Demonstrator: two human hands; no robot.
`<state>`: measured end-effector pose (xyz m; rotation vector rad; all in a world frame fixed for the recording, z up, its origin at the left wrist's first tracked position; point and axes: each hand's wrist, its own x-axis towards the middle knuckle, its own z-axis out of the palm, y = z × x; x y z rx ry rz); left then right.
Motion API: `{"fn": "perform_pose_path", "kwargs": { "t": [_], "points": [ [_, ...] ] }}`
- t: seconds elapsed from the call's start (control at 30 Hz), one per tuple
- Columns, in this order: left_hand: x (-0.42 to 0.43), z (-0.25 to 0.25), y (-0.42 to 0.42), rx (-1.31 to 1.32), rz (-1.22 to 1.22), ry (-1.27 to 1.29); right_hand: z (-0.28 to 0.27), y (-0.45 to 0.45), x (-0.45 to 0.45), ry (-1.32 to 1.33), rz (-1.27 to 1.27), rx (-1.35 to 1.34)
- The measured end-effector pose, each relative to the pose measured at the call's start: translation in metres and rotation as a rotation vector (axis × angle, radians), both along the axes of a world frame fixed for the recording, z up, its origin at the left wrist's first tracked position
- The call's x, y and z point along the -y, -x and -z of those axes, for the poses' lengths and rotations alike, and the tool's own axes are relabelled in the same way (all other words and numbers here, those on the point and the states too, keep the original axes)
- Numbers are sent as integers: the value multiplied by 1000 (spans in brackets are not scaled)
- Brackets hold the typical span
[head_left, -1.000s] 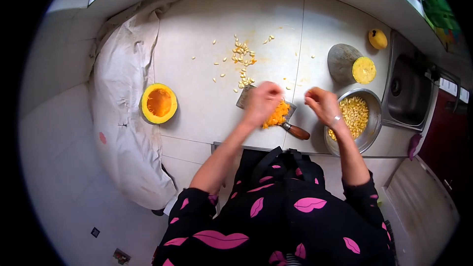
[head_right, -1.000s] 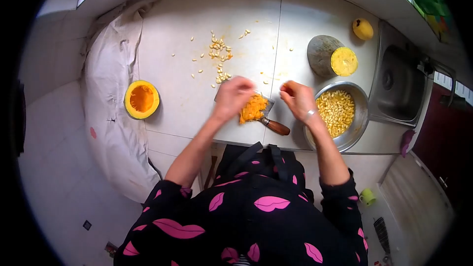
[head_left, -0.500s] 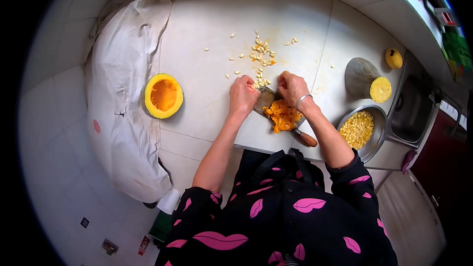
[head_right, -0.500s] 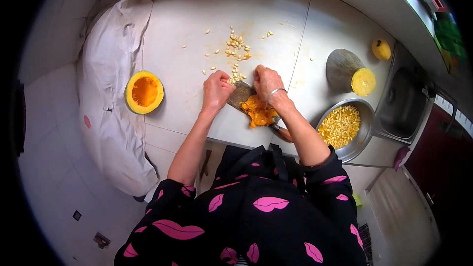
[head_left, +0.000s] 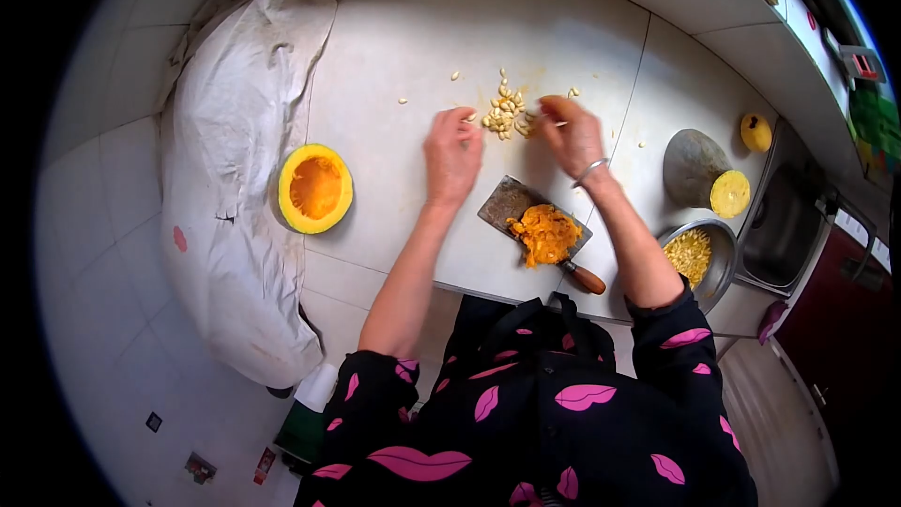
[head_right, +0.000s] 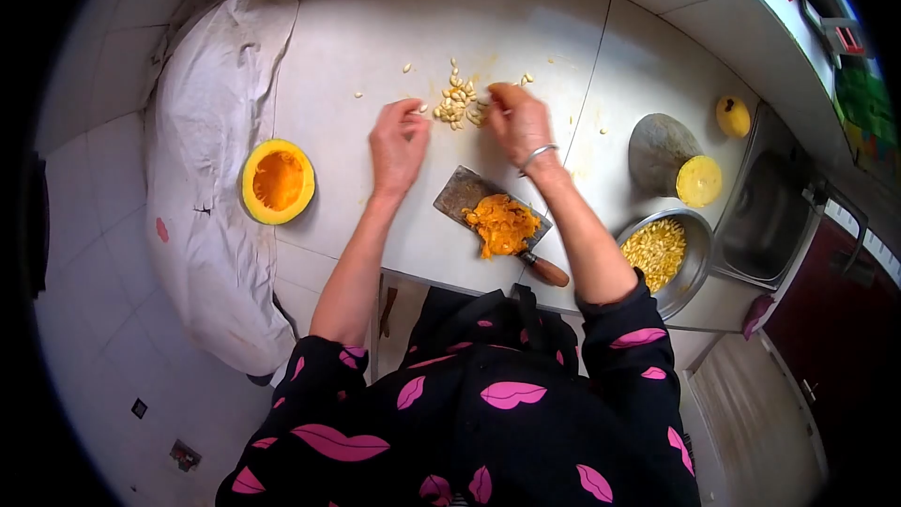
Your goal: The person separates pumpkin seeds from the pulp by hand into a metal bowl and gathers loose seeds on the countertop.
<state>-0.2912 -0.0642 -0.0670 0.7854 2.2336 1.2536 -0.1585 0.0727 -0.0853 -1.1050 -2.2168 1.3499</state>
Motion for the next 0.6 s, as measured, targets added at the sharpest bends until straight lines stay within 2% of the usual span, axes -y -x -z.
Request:
{"fn": "perform_pose_path", "kwargs": {
  "t": [0.03,0.13,0.23,0.33,0.43,0.47,0.53,0.6],
  "points": [
    [8,-6,10,-6,-13,50,-1,-11,-14,-123,14,44],
    [28,4,42,-412,-11,222,-3,-30,-42,-284,31,321],
    [15,24,57,-499,-26,217,3,-14,-44,-447,-65,295],
    [-3,40,42,-462,43,149,7,13,-18,-378,-148,267],
    [-5,34,2,-382,219,58,-5,30,12,-267,-243,283],
    [-1,27,-9,-318,302,68,-5,30,18,-212,-297,321],
    [3,19,-16,-165,362,-27,-7,24,20,-187,-367,192],
    [-5,16,5,-283,317,-14,-6,29,2,-294,-327,227]
  ]
}}
